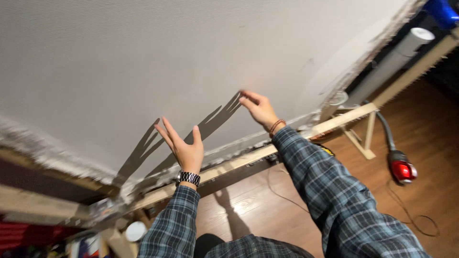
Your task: Preparing a rug canvas on a frame and using a tufting gun to apply yarn
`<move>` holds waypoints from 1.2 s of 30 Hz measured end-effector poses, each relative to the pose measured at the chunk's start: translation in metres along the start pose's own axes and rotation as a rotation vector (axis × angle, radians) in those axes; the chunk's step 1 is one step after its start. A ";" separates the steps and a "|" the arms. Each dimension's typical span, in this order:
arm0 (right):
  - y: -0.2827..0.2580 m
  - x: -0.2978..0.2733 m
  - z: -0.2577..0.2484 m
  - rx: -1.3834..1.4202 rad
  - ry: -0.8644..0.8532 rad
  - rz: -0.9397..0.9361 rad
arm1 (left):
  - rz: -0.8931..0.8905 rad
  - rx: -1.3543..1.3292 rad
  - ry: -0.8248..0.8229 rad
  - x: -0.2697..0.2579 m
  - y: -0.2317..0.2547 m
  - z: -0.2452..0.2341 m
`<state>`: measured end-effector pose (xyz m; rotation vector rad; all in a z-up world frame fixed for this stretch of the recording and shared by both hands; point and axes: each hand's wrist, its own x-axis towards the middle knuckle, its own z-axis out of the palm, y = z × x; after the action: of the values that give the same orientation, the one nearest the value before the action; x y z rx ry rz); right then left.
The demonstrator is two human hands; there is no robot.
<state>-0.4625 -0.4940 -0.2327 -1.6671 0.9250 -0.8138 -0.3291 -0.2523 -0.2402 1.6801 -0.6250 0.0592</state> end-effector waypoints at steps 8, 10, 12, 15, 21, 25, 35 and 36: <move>0.064 0.031 -0.129 0.007 0.187 0.197 | 0.359 0.296 0.111 0.007 0.031 0.122; 0.094 0.062 -0.159 0.007 0.261 0.296 | 0.345 0.356 0.153 0.017 0.043 0.141; 0.112 0.086 -0.179 0.056 0.327 0.338 | 0.321 0.374 0.167 0.022 0.038 0.160; 0.100 0.105 -0.199 0.190 0.403 0.468 | 0.220 0.384 0.215 0.024 0.017 0.190; 0.101 0.144 -0.215 0.384 0.352 0.421 | 0.392 0.333 0.274 0.005 0.020 0.246; 0.087 0.126 -0.228 0.403 0.308 0.359 | 0.724 0.394 0.144 -0.028 0.020 0.316; 0.312 0.142 -0.402 0.041 0.547 0.457 | 0.601 0.815 0.166 -0.027 0.027 0.430; 0.320 0.146 -0.424 0.051 0.551 0.479 | 0.586 0.789 0.197 -0.033 0.028 0.435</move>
<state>-0.8172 -0.8706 -0.4231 -1.1102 1.5929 -0.9613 -0.5010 -0.6454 -0.3231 2.1322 -1.0027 0.9878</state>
